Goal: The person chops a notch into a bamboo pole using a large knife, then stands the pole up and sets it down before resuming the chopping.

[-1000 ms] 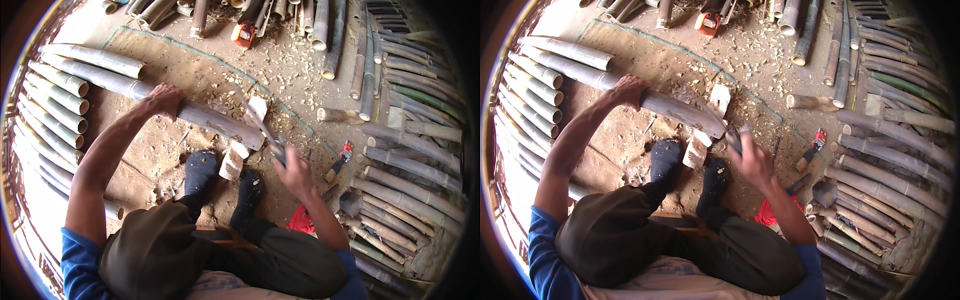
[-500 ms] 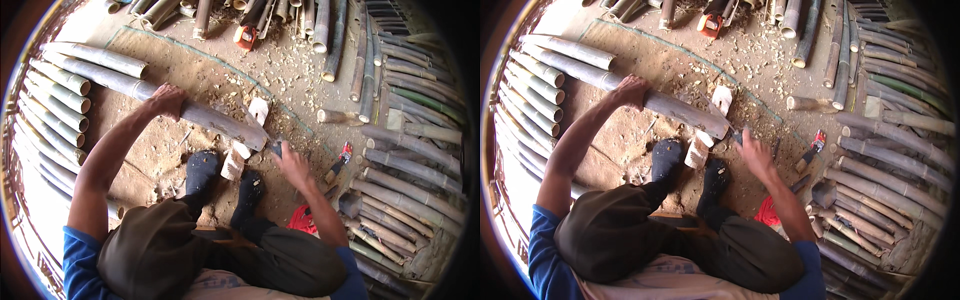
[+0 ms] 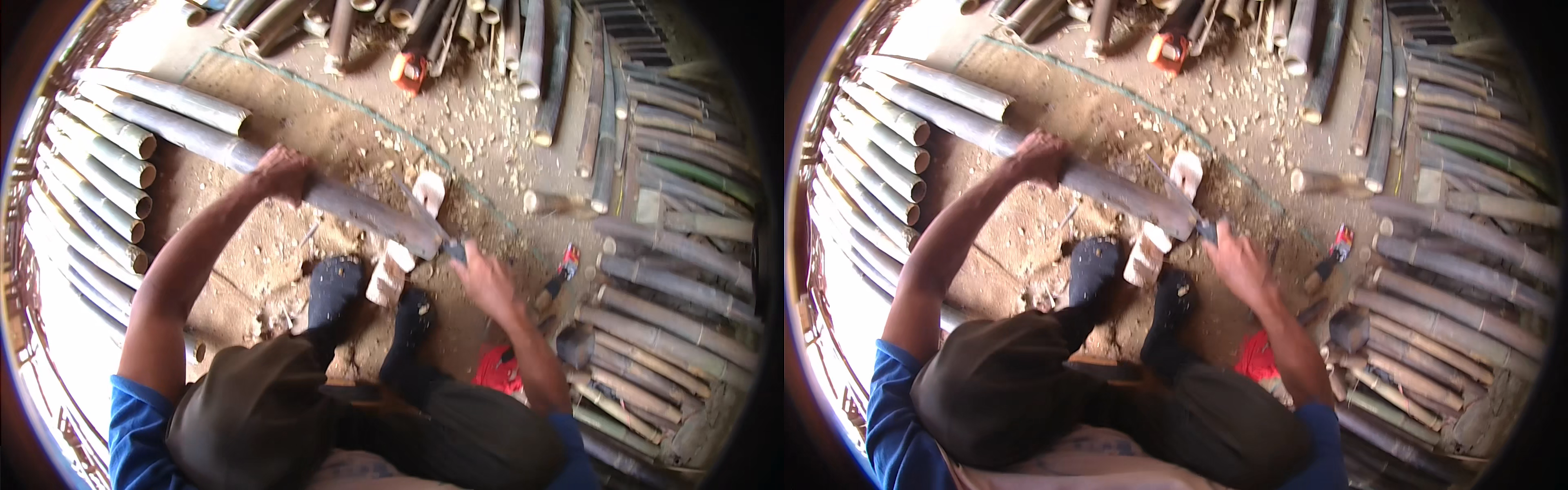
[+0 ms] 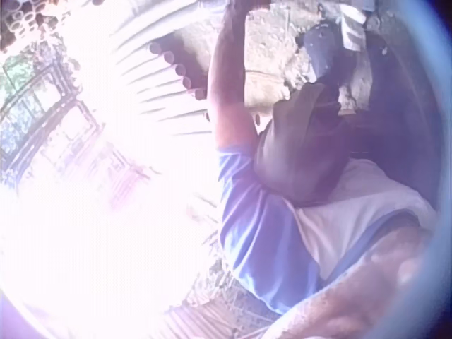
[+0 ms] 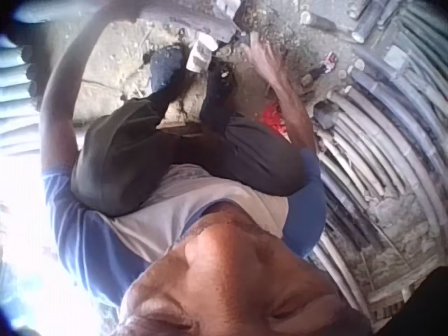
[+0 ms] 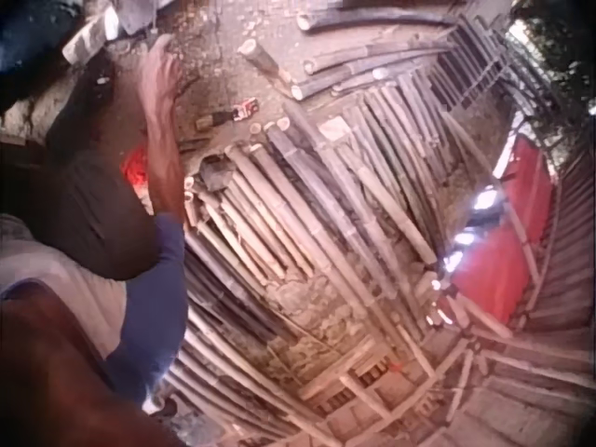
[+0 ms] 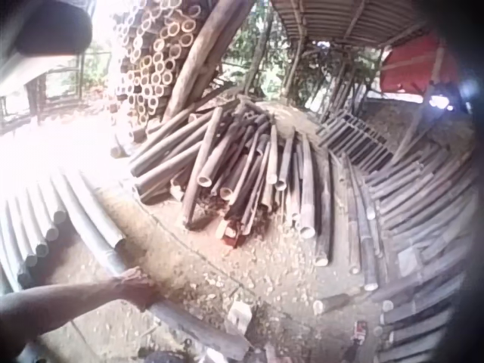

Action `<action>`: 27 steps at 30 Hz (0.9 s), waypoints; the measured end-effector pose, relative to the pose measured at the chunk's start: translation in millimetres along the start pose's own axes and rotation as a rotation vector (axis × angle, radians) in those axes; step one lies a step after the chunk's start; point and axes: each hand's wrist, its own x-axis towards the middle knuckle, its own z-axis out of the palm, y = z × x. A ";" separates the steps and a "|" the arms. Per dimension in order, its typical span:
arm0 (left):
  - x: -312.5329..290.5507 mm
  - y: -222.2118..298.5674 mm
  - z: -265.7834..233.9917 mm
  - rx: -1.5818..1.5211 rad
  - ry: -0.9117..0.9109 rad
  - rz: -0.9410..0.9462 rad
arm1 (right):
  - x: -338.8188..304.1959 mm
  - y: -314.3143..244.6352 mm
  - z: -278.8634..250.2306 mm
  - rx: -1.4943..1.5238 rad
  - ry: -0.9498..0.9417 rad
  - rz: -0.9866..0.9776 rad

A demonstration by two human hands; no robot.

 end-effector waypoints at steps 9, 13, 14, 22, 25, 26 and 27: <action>-7.5 0.1 -4.2 -0.164 0.050 0.022 | -33.6 -7.6 2.7 0.309 0.356 -0.218; -0.8 -12.2 8.9 -0.111 0.042 -0.009 | -5.8 7.8 7.5 0.022 -0.116 0.082; -4.4 -11.6 15.3 -0.150 -0.018 0.027 | -26.7 -5.3 2.0 0.070 -0.094 0.076; -0.5 -12.8 15.4 -0.201 -0.029 -0.001 | -40.4 -57.3 -68.3 0.423 0.492 -0.236; -1.4 -3.3 13.0 -0.200 0.071 0.016 | -37.8 -14.6 -1.9 0.290 0.590 -0.364; 0.3 -2.1 14.6 -0.202 0.074 0.012 | -34.8 3.1 21.8 0.150 0.198 -0.099; 0.4 -4.0 12.0 -0.201 0.076 0.004 | -31.6 0.7 19.3 0.098 0.080 -0.013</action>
